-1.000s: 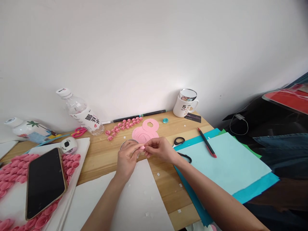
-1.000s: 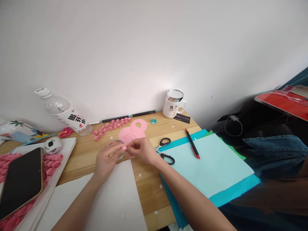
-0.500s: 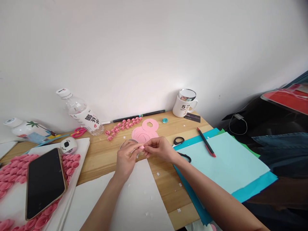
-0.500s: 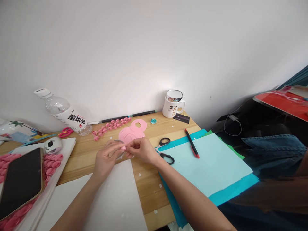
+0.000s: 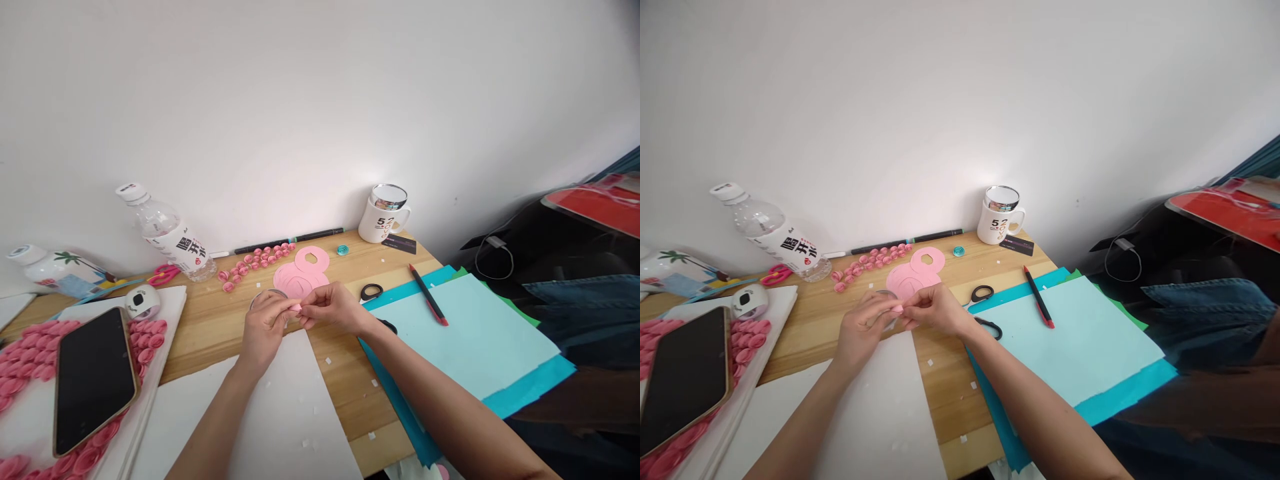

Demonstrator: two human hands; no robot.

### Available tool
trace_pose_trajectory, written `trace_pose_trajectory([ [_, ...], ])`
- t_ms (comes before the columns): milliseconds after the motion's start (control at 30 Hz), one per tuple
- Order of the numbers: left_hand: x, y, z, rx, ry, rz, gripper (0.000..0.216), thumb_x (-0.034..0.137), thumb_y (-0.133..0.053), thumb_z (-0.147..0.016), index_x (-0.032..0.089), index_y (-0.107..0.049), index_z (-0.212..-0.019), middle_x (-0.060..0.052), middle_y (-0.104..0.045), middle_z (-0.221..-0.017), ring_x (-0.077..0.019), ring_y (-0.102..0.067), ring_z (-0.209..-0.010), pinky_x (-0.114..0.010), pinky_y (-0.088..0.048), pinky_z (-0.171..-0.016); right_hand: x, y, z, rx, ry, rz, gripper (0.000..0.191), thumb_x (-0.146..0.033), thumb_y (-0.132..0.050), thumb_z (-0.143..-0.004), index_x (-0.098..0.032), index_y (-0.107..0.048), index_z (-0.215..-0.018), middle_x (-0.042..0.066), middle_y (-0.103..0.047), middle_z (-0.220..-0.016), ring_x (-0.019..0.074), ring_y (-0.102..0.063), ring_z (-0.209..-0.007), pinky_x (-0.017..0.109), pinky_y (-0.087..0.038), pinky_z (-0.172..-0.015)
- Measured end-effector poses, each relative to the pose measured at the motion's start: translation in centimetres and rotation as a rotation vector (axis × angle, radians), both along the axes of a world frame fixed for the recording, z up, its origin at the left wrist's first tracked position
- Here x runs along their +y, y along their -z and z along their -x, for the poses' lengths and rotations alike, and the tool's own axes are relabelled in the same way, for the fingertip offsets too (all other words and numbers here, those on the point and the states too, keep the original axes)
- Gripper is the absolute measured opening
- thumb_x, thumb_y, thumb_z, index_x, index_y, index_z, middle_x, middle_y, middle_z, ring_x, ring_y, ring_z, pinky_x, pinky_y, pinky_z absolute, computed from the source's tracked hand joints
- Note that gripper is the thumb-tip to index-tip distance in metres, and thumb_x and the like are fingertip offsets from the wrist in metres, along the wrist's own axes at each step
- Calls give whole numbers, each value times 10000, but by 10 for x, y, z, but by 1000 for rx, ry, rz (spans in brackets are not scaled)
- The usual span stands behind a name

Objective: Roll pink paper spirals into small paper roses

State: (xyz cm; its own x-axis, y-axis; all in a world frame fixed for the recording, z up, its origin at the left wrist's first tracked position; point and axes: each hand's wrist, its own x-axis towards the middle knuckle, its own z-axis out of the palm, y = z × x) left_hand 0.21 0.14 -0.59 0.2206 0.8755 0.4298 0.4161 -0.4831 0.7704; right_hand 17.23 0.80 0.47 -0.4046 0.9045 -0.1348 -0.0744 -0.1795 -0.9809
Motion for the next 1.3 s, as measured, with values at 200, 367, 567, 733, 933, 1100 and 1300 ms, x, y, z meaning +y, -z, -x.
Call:
trace_pose_trajectory([
  [200, -1, -6, 1, -58, 12, 67, 106, 218, -588, -758, 228, -692, -774, -13, -657, -724, -166, -563, -781, -299, -436, -707, 0, -3, -1, 39, -16, 47, 288, -379, -710, -612, -111, -669, -710, 41, -684, -673, 137, -648, -606, 293, -525, -667],
  [367, -2, -9, 0, -72, 16, 97, 113, 204, -591, -750, 234, -697, -775, -9, -646, -710, -160, -559, -768, -293, -438, -705, -1, -3, 0, 21, -12, 32, 297, -379, -712, -611, -109, -671, -726, 40, -683, -672, 138, -649, -611, 288, -527, -666],
  [567, -3, -10, -1, -156, 2, 200, 92, 228, -628, -719, 209, -710, -758, -26, -650, -732, -167, -562, -792, -295, -438, -736, 1, 0, 1, 13, 34, 45, 317, -403, -698, -618, -103, -636, -700, 47, -671, -654, 139, -641, -583, 295, -530, -632],
  [733, 0, -10, 5, -532, -128, 431, 237, 291, -704, -641, 164, -694, -840, -54, -688, -808, -176, -607, -779, -324, -457, -777, 0, -2, -1, -80, 49, -97, 295, -421, -618, -706, -129, -625, -663, 46, -657, -653, 140, -626, -601, 281, -508, -626],
  [933, 1, -12, 5, -753, -94, 600, 299, 324, -769, -545, 170, -703, -792, -30, -695, -737, -136, -599, -704, -308, -446, -782, -7, 1, 8, -201, 118, -417, 171, -304, -673, -671, -164, -574, -677, 23, -628, -733, 139, -595, -675, 268, -490, -648],
  [1100, -1, -14, 2, -742, -37, 674, 281, 308, -755, -577, 167, -701, -815, -25, -674, -756, -125, -577, -756, -282, -434, -794, -7, 4, 9, -323, 345, -806, 97, -275, -586, -774, -181, -608, -771, 42, -645, -725, 142, -589, -666, 273, -487, -630],
  [1300, -2, -12, 1, -677, -5, 669, 222, 312, -726, -618, 178, -698, -792, -30, -648, -849, -118, -565, -784, -275, -449, -784, -6, 6, 8, -427, 361, -1074, 151, -203, -482, -852, -198, -630, -826, 65, -646, -831, 128, -604, -728, 236, -480, -627],
])
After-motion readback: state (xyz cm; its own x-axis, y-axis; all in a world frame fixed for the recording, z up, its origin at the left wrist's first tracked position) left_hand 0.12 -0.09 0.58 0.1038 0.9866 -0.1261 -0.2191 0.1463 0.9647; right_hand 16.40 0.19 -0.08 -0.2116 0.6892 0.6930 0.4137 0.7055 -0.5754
